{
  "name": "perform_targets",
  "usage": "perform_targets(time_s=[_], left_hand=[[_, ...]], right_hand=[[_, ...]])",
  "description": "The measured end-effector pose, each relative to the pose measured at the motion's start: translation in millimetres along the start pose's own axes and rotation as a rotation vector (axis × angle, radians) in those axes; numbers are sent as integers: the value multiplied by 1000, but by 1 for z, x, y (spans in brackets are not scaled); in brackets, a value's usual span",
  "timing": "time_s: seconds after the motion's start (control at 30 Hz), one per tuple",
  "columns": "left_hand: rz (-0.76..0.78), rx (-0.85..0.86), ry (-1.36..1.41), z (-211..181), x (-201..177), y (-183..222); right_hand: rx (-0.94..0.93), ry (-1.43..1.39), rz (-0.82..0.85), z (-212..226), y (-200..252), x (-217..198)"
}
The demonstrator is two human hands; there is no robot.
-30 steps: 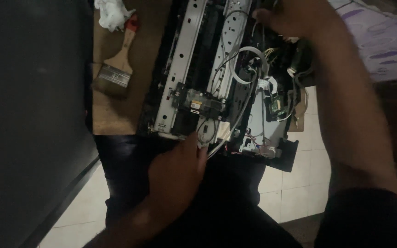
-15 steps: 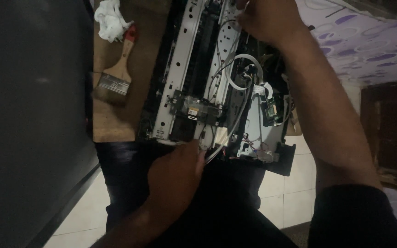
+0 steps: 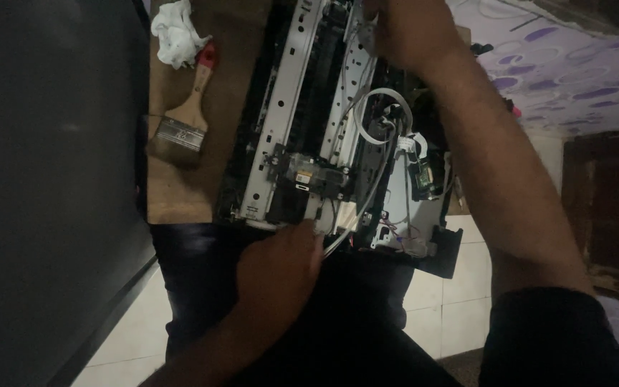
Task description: Connecting ribbon cables and internal electronic components during the final assembly of a printer.
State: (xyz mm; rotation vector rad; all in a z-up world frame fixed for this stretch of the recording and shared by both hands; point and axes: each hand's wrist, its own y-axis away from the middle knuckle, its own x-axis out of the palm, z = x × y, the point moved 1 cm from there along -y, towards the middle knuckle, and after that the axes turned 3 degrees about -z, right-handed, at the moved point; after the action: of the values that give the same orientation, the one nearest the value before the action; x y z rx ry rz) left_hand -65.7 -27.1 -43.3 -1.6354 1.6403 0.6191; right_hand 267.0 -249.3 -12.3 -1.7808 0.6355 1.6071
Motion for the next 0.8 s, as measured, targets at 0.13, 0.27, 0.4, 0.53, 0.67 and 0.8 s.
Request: perform_targets(time_s=[0.13,0.27,0.4,0.53,0.67,0.8], left_hand=[[137,-28,-16,0,3,-4],[25,32,-12,0,2,-1],[110,-34,-7,-1,6,-3],[56,-20,28,-1,6,-4],[-10,17,-25,-1,11,-1],[13,-4,7,-1,10,-2]], right_hand=[[14,-35,4,-1,9,0],[23,-73,6,-3,13,-2],[25,-112,7,-3,15,-4],[29,-153,7,-3,19,-5],[40,-189,12,-9,32,1],[46,-225,16,-24,76,61]])
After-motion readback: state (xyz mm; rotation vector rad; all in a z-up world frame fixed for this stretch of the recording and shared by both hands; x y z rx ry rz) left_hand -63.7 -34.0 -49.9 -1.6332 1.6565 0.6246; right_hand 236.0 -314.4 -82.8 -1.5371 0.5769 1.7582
